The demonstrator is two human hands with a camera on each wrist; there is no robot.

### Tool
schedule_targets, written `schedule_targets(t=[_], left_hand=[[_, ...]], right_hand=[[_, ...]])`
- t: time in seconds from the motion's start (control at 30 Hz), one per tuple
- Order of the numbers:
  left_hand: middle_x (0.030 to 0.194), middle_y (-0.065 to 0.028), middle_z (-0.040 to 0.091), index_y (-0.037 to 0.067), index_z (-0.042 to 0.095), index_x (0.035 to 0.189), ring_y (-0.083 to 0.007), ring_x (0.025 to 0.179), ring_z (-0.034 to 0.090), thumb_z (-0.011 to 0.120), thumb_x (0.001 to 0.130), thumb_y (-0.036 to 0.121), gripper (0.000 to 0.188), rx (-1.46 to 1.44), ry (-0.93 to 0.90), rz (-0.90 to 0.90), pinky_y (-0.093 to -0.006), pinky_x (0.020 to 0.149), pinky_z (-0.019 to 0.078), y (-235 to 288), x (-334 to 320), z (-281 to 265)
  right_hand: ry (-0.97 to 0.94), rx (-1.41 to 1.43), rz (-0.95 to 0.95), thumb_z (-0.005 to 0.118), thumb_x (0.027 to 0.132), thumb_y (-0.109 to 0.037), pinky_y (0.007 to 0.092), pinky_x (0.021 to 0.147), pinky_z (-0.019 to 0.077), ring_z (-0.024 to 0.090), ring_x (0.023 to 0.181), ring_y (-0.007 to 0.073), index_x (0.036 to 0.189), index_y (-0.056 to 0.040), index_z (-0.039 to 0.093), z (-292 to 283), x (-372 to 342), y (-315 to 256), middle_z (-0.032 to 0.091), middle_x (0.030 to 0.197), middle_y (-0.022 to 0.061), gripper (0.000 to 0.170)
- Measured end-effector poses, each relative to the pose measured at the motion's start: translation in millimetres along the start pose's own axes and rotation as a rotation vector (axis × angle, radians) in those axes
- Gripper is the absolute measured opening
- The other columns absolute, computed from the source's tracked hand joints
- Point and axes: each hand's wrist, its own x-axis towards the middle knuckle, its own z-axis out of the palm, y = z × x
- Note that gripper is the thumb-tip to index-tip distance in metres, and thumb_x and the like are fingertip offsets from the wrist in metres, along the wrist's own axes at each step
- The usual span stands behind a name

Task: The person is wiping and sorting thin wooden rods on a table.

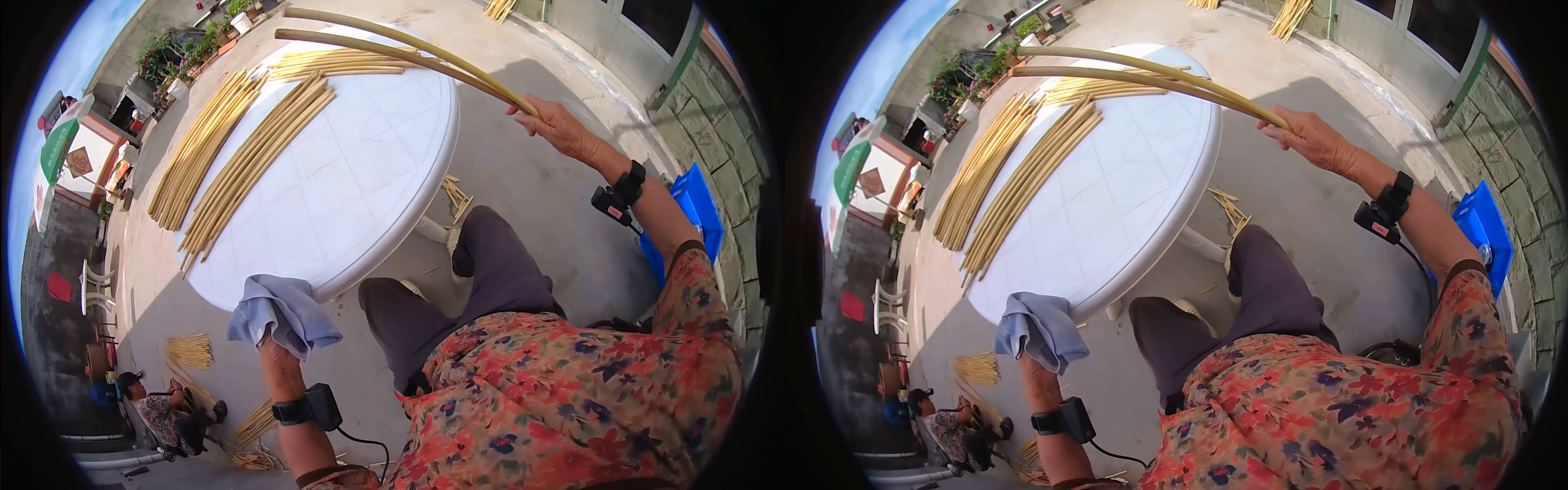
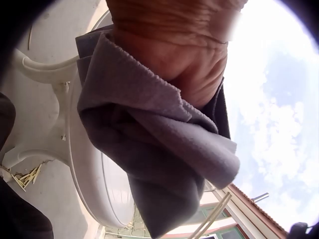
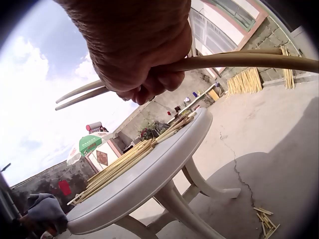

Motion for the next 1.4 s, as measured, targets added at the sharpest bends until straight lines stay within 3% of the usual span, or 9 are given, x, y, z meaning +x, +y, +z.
schedule_targets(t=[0.13, 0.2, 0.33, 0.5, 0.83, 1.07, 1.17, 1.23, 1.4], left_hand=[[0.118, -0.0094, 0.048, 0.005, 0.041, 0.12, -0.0235, 0.108, 0.046, 0.058, 0.079, 0.028, 0.049, -0.286, -0.229, 0.095, -0.0383, 0.094, 0.0368, -0.8, 35.2, 56.1], [0.119, -0.01, 0.047, 0.005, 0.041, 0.12, -0.0244, 0.11, 0.043, 0.056, 0.081, 0.029, 0.048, -0.201, -0.324, 0.197, -0.0389, 0.096, 0.0348, -2.4, 40.3, 91.6], [0.123, -0.0106, 0.044, 0.005, 0.038, 0.122, -0.0265, 0.112, 0.043, 0.055, 0.08, 0.031, 0.053, -0.176, -0.259, 0.212, -0.0405, 0.097, 0.0344, -19.7, 52.0, 121.1], [0.121, -0.0094, 0.045, 0.007, 0.037, 0.123, -0.0258, 0.11, 0.044, 0.057, 0.08, 0.032, 0.054, -0.378, -0.38, -0.026, -0.0392, 0.095, 0.0368, -53.3, 65.8, 112.4], [0.114, -0.0119, 0.048, 0.005, 0.042, 0.118, -0.0271, 0.105, 0.047, 0.043, 0.087, 0.034, 0.043, -0.305, -0.207, -0.006, -0.0412, 0.091, 0.0393, -84.5, 60.9, 128.6], [0.107, -0.0133, 0.052, 0.002, 0.046, 0.111, -0.0277, 0.097, 0.051, 0.045, 0.086, 0.033, 0.04, -0.294, -0.325, -0.066, -0.0414, 0.085, 0.043, -99.2, 66.4, 114.2], [0.104, -0.0136, 0.053, 0.003, 0.048, 0.107, -0.0276, 0.095, 0.052, 0.047, 0.085, 0.032, 0.037, -0.184, -0.281, 0.026, -0.0409, 0.081, 0.0446, -95.5, 64.1, 128.7], [0.094, -0.0106, 0.056, 0.005, 0.05, 0.101, -0.0257, 0.083, 0.055, 0.045, 0.085, 0.033, 0.033, -0.205, -0.39, 0.033, -0.0373, 0.068, 0.0483, -89.7, 62.2, 140.5], [0.09, -0.0081, 0.056, 0.008, 0.049, 0.097, -0.0237, 0.082, 0.055, 0.039, 0.086, 0.036, 0.032, -0.422, -0.234, -0.001, -0.0364, 0.07, 0.0468, -94.7, 69.9, 158.3]], right_hand=[[-0.412, 0.84, 0.345, 0.044, 0.088, -0.032, 0.0166, 0.044, 0.0345, 0.038, 0.049, 0.0026, 0.109, -0.0047, 0.048, 58.0, -17.8, -59.3, 0.047, 0.067, -0.0007, 0.035], [-0.5, 0.973, 0.304, 0.043, 0.088, -0.032, 0.0147, 0.039, 0.0312, 0.036, 0.045, 0.0009, 0.114, -0.0013, 0.044, 78.1, -23.7, -79.3, 0.05, 0.069, 0.0009, 0.04], [-0.558, 1.006, 0.229, 0.041, 0.088, -0.028, 0.0148, 0.04, 0.0337, 0.039, 0.046, 0.0003, 0.115, 0.0014, 0.042, 98.6, -22.0, -100.3, 0.053, 0.074, 0.0029, 0.04], [-0.591, 1.002, 0.179, 0.041, 0.087, -0.022, 0.0163, 0.04, 0.037, 0.044, 0.048, 0.0024, 0.113, 0.0028, 0.043, 107.5, -13.0, -119.3, 0.054, 0.076, 0.0038, 0.036], [-0.544, 0.998, 0.17, 0.042, 0.085, -0.014, 0.0234, 0.039, 0.0441, 0.053, 0.049, 0.0115, 0.106, 0.0051, 0.042, 151.5, 1.6, -153.9, 0.053, 0.074, 0.0083, 0.028], [-0.642, 0.843, 0.122, 0.042, 0.085, -0.013, 0.0242, 0.035, 0.041, 0.052, 0.044, 0.0125, 0.094, 0.0008, 0.044, 160.9, -3.0, -165.5, 0.054, 0.07, 0.0077, 0.016], [-0.614, 0.826, 0.123, 0.042, 0.085, -0.012, 0.0259, 0.037, 0.0413, 0.051, 0.043, 0.0127, 0.09, 0.001, 0.043, 156.4, -4.6, -173.5, 0.055, 0.069, 0.0071, 0.015], [-0.58, 0.726, 0.086, 0.042, 0.084, -0.012, 0.0316, 0.046, 0.0447, 0.055, 0.049, 0.0199, 0.091, 0.002, 0.044, 155.0, -4.8, -174.1, 0.056, 0.068, 0.0106, 0.015], [-0.428, 0.615, -0.059, 0.043, 0.084, -0.012, 0.0386, 0.06, 0.0439, 0.056, 0.064, 0.0328, 0.092, 0.002, 0.044, 171.8, -14.1, -165.7, 0.057, 0.07, 0.0168, 0.016]])
